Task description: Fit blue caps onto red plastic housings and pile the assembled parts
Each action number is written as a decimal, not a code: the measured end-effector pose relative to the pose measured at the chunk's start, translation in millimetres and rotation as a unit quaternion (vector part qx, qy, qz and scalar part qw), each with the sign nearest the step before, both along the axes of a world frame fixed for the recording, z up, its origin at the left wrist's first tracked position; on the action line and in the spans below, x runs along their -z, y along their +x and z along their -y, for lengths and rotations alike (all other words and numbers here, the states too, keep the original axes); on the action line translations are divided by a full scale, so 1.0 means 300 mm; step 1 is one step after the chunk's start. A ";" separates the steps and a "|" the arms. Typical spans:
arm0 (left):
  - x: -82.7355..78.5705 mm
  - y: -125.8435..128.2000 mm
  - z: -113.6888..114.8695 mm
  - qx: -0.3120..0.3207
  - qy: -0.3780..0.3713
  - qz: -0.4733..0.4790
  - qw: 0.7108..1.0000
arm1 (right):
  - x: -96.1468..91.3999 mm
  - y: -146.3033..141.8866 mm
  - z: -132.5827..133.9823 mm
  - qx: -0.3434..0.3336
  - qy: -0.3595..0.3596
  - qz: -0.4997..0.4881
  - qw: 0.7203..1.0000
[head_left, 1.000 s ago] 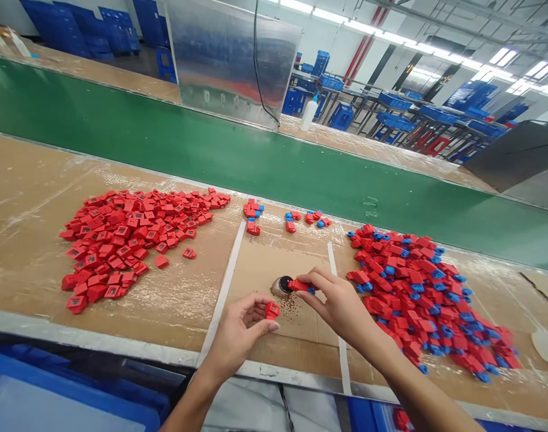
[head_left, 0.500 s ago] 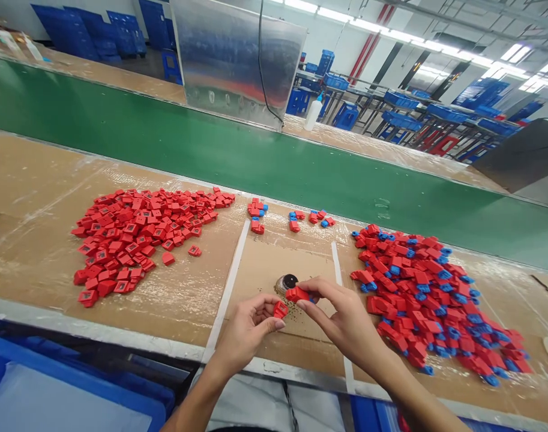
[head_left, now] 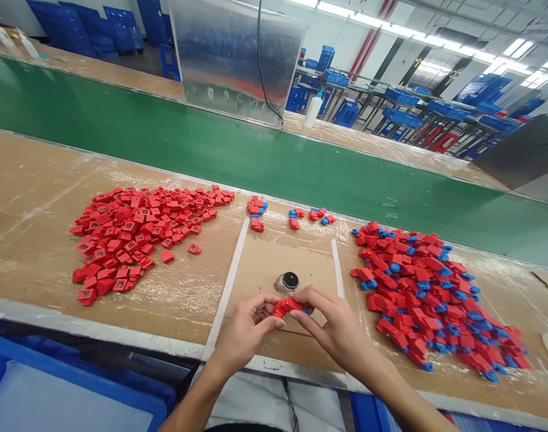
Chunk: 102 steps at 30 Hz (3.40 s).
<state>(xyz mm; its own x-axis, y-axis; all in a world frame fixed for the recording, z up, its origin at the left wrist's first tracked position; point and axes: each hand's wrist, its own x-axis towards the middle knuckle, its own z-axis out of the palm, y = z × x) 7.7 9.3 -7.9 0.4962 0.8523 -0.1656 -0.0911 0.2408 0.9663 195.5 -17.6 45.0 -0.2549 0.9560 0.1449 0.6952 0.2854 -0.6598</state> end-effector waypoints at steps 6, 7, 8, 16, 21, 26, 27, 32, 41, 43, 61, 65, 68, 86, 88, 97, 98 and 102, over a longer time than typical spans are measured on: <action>0.002 -0.008 0.007 0.008 0.023 -0.032 0.999 | 0.034 -0.038 0.031 0.010 0.015 0.033 0.999; 0.000 -0.009 0.007 0.007 0.029 -0.040 0.999 | 0.043 -0.046 0.037 0.016 0.020 0.038 0.999; -0.001 -0.010 0.008 0.008 0.037 -0.050 0.998 | 0.052 -0.054 0.042 0.023 0.024 0.043 0.999; 0.000 -0.021 0.000 0.010 0.098 -0.121 0.988 | 0.081 -0.079 0.043 0.045 0.052 0.075 0.995; 0.010 -0.005 -0.005 0.029 0.079 -0.125 0.989 | 0.090 -0.084 0.038 0.043 0.055 0.076 0.995; -0.037 -0.094 -0.095 0.035 0.103 -0.186 0.976 | 0.058 0.096 0.039 0.164 0.085 0.022 0.983; -0.052 -0.134 -0.132 -0.012 0.140 -0.232 0.963 | 0.048 0.171 0.044 0.220 0.104 0.035 0.969; -0.101 -0.334 -0.323 -0.177 0.285 -0.615 0.713 | 0.056 0.563 0.094 0.375 0.126 0.201 0.896; -0.025 -0.378 -0.384 -0.124 0.358 -0.607 0.699 | 0.049 0.440 -0.122 0.311 0.159 0.219 0.911; -0.027 -0.391 -0.380 -0.135 0.329 -0.546 0.759 | 0.035 0.350 -0.274 0.235 0.096 0.189 0.949; -0.020 -0.301 -0.190 -0.184 0.172 -0.267 0.930 | 0.001 0.200 -0.485 0.168 -0.059 0.258 0.950; -0.027 -0.250 -0.165 -0.133 0.201 -0.259 0.935 | -0.037 0.272 -0.317 0.122 -0.110 0.295 0.941; -0.026 -0.186 -0.133 -0.115 0.183 -0.219 0.952 | -0.013 0.253 -0.238 0.110 -0.125 0.313 0.935; 0.012 0.002 0.001 -0.051 0.004 -0.023 0.998 | -0.039 0.117 -0.117 -0.003 0.031 0.091 0.995; 0.012 0.001 0.000 -0.046 0.002 -0.019 0.999 | -0.038 0.108 -0.127 -0.010 0.035 0.093 0.995; 0.009 -0.003 0.005 -0.019 0.009 -0.049 0.999 | -0.024 0.100 -0.144 -0.036 0.037 0.100 0.994; 0.008 -0.003 0.006 -0.018 0.011 -0.051 0.998 | -0.021 0.098 -0.144 -0.037 0.039 0.101 0.993; 0.001 -0.004 0.010 -0.022 0.017 -0.054 0.998 | -0.020 0.089 -0.144 -0.036 0.038 0.109 0.993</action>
<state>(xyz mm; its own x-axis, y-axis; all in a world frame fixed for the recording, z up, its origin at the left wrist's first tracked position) 6.6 6.4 -8.1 0.4385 0.8792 -0.1865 0.0044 0.2054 0.9787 222.1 25.7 50.9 -0.3554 0.9225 0.1506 0.7946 0.3830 -0.4712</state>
